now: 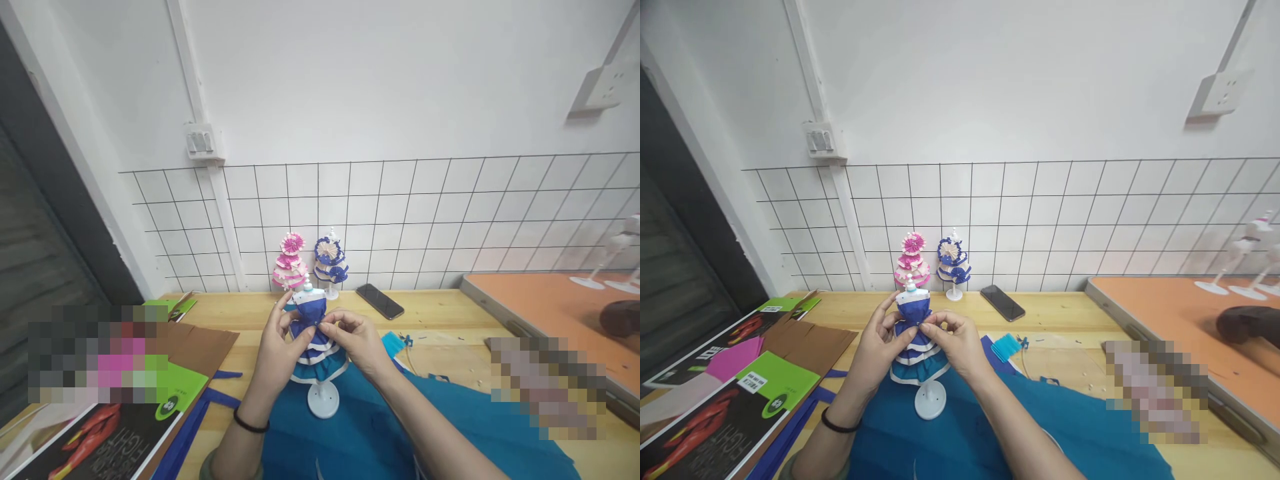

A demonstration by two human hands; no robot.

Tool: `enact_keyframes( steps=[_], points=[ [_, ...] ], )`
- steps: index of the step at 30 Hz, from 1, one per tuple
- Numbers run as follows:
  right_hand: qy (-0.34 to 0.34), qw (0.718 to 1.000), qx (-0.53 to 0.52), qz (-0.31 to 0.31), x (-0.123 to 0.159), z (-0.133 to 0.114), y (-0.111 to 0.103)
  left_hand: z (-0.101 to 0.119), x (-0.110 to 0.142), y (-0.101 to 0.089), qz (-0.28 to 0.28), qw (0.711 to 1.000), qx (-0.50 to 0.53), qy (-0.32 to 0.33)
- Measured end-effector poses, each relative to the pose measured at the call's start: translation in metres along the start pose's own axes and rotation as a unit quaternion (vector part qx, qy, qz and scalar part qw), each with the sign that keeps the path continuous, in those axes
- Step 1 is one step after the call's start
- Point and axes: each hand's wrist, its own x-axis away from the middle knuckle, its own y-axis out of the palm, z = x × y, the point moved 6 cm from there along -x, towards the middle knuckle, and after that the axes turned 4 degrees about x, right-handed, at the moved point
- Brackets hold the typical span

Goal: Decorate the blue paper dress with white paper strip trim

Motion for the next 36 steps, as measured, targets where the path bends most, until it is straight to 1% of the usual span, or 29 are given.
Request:
enact_keyframes(
  steps=[4, 7, 15, 18, 20, 22, 25, 27, 28, 29, 31, 33, 36],
  points=[
    [0.004, 1.0, 0.005, 0.002, 0.0, 0.002, -0.004, -0.002, -0.001, -0.001, -0.003, 1.0, 0.004, 0.0],
    [-0.009, 0.999, 0.029, 0.016, 0.001, -0.001, -0.01, -0.003, -0.002, -0.002, 0.004, 1.0, 0.005, 0.003],
    [-0.109, 0.984, 0.138, 0.034, 0.01, -0.033, -0.013, 0.004, 0.001, -0.001, 0.015, 1.0, -0.018, -0.002],
    [-0.126, 0.974, 0.182, 0.05, 0.012, -0.043, -0.029, 0.005, 0.0, -0.004, 0.028, 0.999, -0.033, 0.006],
    [-0.108, 0.969, 0.212, 0.065, 0.012, -0.044, -0.048, 0.004, -0.001, -0.006, 0.035, 0.998, -0.046, 0.012],
    [-0.06, 0.966, 0.241, 0.071, 0.013, -0.04, -0.071, 0.003, -0.002, -0.007, 0.037, 0.998, -0.056, 0.02],
    [0.019, 0.954, 0.293, 0.063, 0.019, -0.026, -0.104, -0.001, -0.003, -0.005, 0.036, 0.997, -0.061, 0.025],
    [0.046, 0.945, 0.32, 0.052, 0.027, -0.015, -0.12, -0.005, -0.004, -0.004, 0.036, 0.997, -0.063, 0.023],
    [0.053, 0.941, 0.332, 0.04, 0.033, -0.009, -0.124, -0.006, -0.004, -0.003, 0.037, 0.997, -0.066, 0.021],
    [0.06, 0.937, 0.344, 0.021, 0.04, -0.002, -0.126, -0.008, -0.004, -0.002, 0.037, 0.997, -0.069, 0.02],
    [0.066, 0.929, 0.363, -0.032, 0.054, 0.013, -0.12, -0.01, -0.004, 0.0, 0.038, 0.996, -0.073, 0.018],
    [0.066, 0.92, 0.377, -0.088, 0.07, 0.027, -0.108, -0.011, -0.004, 0.0, 0.04, 0.996, -0.073, 0.019],
    [0.06, 0.902, 0.4, -0.151, 0.086, 0.043, -0.087, -0.013, -0.004, 0.0, 0.036, 0.997, -0.069, 0.019]
  ],
)
